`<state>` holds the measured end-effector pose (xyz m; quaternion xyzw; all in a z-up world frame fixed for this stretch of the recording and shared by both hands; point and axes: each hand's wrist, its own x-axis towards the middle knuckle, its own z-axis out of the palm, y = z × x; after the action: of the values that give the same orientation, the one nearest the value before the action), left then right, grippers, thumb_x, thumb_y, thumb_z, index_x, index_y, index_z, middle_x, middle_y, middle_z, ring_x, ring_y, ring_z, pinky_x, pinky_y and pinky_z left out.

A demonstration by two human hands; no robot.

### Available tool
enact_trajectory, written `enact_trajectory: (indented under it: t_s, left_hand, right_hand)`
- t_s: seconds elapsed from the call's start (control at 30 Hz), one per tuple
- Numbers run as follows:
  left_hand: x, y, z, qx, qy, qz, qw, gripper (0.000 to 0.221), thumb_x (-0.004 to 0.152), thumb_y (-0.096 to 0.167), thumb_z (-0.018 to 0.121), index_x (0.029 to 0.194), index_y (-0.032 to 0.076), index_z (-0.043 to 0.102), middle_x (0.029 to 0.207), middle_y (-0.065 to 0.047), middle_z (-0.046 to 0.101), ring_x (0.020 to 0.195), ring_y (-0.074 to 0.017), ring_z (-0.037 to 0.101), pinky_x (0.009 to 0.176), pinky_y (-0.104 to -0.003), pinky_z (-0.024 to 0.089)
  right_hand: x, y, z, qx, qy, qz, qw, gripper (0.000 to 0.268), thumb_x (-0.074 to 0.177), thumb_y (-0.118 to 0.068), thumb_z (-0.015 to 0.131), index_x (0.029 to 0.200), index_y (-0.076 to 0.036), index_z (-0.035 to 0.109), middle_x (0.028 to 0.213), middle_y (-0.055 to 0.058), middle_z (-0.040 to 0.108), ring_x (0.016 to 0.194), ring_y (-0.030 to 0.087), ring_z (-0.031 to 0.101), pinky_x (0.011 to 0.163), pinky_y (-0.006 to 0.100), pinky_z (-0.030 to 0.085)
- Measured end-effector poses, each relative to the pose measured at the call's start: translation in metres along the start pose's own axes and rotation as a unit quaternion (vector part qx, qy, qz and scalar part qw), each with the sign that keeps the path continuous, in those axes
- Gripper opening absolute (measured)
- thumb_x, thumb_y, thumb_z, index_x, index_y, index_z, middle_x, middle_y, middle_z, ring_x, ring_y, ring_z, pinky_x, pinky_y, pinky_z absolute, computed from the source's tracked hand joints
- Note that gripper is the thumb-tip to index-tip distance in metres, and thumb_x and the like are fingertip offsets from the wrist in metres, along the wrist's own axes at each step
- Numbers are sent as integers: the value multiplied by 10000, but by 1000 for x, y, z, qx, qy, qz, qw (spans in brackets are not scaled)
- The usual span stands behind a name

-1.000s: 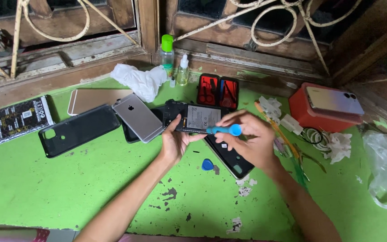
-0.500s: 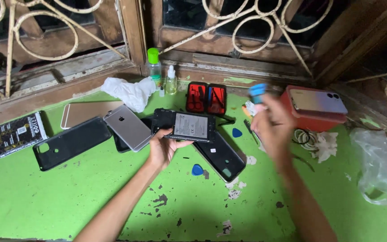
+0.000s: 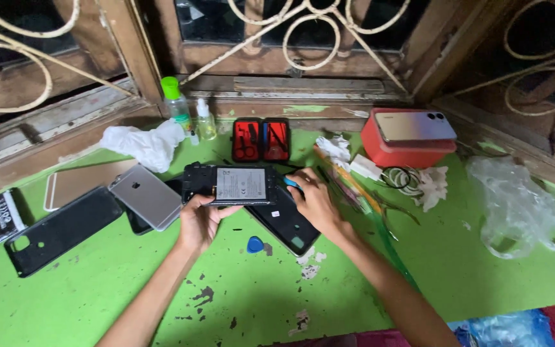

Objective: The person uses a blue-handled screwdriver to remove screws from the back of a disassembled smartphone. They then use a small metal tool to pry and adjust internal components near the battery area. The phone remains open throughout the clip.

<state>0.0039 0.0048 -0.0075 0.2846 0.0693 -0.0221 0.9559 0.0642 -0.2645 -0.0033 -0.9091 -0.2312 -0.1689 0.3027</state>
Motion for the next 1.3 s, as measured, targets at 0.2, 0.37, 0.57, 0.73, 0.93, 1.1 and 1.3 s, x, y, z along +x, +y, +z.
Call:
enact_trajectory:
  t_s: [0.2,0.37,0.57,0.73,0.93,1.1,1.3]
  left_hand:
    - [6,-5,-20,15,-2,19,1000,533,780,-2,483,1308,35,547,1268,-153,642,1018,-416,694,887,-708,541]
    - [-14,16,32,6,3,20,1000,433,959,261,464,1341,71,537,1330,-141,636,1108,-411,663,903,-689,548]
    - [-22,16,38,6,-9,20,1000,491,981,431,451,1353,118,520,1339,-120,631,1120,-382,666,892,-643,575]
    - [-23,21,38,42,20,16,999,474,1005,431,396,1320,99,519,1280,-111,641,1090,-349,685,851,-550,623]
    - [-16,23,28,44,24,32,998,497,991,431,439,1329,72,503,1263,-134,639,1065,-374,693,810,-531,637]
    - [-21,26,30,28,30,18,999,470,962,406,513,1284,66,534,1232,-147,658,1065,-397,689,815,-584,617]
    - [-33,33,42,5,38,-2,999,483,939,380,533,1301,60,522,1263,-157,660,1085,-405,685,829,-612,592]
  right_hand:
    - [-2,1,-3,-70,-17,20,997,205,960,-260,747,1158,-227,789,1040,7,733,826,360,758,678,485,624]
    - [-5,2,7,-123,18,47,991,152,887,-307,805,1027,-256,837,828,54,784,723,351,761,642,463,605]
    - [-4,-6,-8,-46,25,32,998,162,852,-284,835,999,-217,833,887,98,809,811,377,773,665,484,606]
    - [4,5,-40,-66,99,56,991,65,890,-254,780,916,-280,833,722,14,766,584,244,706,594,359,579]
    - [12,83,-50,-203,76,179,960,194,880,-425,687,965,-327,830,705,148,736,743,446,737,692,569,572]
    - [11,117,-34,-217,10,186,958,192,888,-377,665,926,-282,827,755,105,761,780,433,754,764,571,601]
    - [6,123,-27,-225,-30,219,949,168,886,-347,728,1013,-315,833,923,84,807,909,432,766,879,597,588]
